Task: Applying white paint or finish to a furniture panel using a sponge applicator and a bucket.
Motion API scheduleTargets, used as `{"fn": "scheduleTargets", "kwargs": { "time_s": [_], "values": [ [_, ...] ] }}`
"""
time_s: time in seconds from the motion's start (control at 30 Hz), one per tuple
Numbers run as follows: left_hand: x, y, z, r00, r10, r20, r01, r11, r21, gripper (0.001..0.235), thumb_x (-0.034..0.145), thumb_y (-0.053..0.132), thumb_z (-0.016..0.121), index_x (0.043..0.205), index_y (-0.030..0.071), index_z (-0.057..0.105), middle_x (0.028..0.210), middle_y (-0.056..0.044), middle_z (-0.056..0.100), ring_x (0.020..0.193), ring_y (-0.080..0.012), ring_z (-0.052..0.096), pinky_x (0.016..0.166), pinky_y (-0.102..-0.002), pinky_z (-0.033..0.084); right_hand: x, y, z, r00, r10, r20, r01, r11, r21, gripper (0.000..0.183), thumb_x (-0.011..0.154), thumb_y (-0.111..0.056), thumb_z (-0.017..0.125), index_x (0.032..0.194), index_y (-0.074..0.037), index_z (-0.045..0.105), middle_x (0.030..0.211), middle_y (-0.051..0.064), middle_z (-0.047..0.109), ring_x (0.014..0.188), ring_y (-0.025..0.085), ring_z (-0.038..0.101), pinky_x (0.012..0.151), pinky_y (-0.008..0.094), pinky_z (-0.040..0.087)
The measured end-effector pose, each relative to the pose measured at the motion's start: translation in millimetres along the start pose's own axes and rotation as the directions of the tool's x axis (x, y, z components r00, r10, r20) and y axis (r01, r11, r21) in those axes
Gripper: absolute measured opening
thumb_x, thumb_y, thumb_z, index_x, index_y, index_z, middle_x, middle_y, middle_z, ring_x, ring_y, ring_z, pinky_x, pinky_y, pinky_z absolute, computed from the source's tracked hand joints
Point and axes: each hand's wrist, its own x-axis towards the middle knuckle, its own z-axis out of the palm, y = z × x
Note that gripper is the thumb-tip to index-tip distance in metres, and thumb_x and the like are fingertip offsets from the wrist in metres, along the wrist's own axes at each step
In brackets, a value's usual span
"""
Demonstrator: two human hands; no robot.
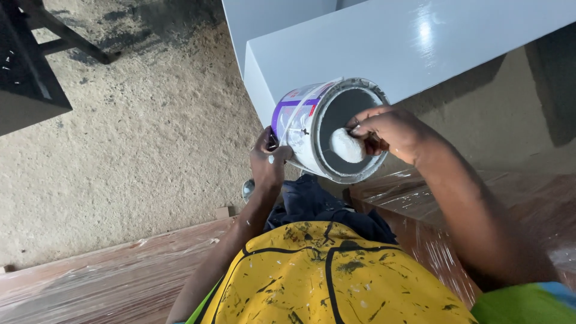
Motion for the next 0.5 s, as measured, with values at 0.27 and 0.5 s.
{"fn": "scheduleTargets", "kwargs": {
  "time_s": [0.27, 0.5],
  "values": [
    [-12, 13, 7, 1.000, -0.007, -0.031, 0.011, 0.994, 0.109, 0.088, 0.062, 0.030, 0.063, 0.144, 0.003, 0.054, 0.115, -0.024, 0.071, 0.111, -0.0353, 0.069, 0.087, -0.051, 0.057, -4, 14, 5, 0.994, 0.071, 0.078, -0.075, 0.996, 0.039, 0.051, 0.084, -0.013, 0.059, 0.126, 0.015, 0.061, 0.081, 0.022, 0.067, 0.060, 0.025, 0.065, 0.049, 0.032, 0.049],
    [-11, 0, 7, 1.000, 0.015, -0.023, -0.012, 0.993, 0.113, 0.085, 0.059, 0.034, 0.065, 0.140, 0.008, 0.061, 0.116, -0.024, 0.071, 0.113, -0.0382, 0.067, 0.094, -0.051, 0.053, 12, 16, -1, 0.980, 0.164, 0.114, -0.164, 0.986, -0.011, 0.029, 0.070, -0.012, 0.066, 0.091, 0.005, 0.075, 0.065, 0.021, 0.066, 0.047, 0.026, 0.062, 0.040, 0.032, 0.044]
  ]
}}
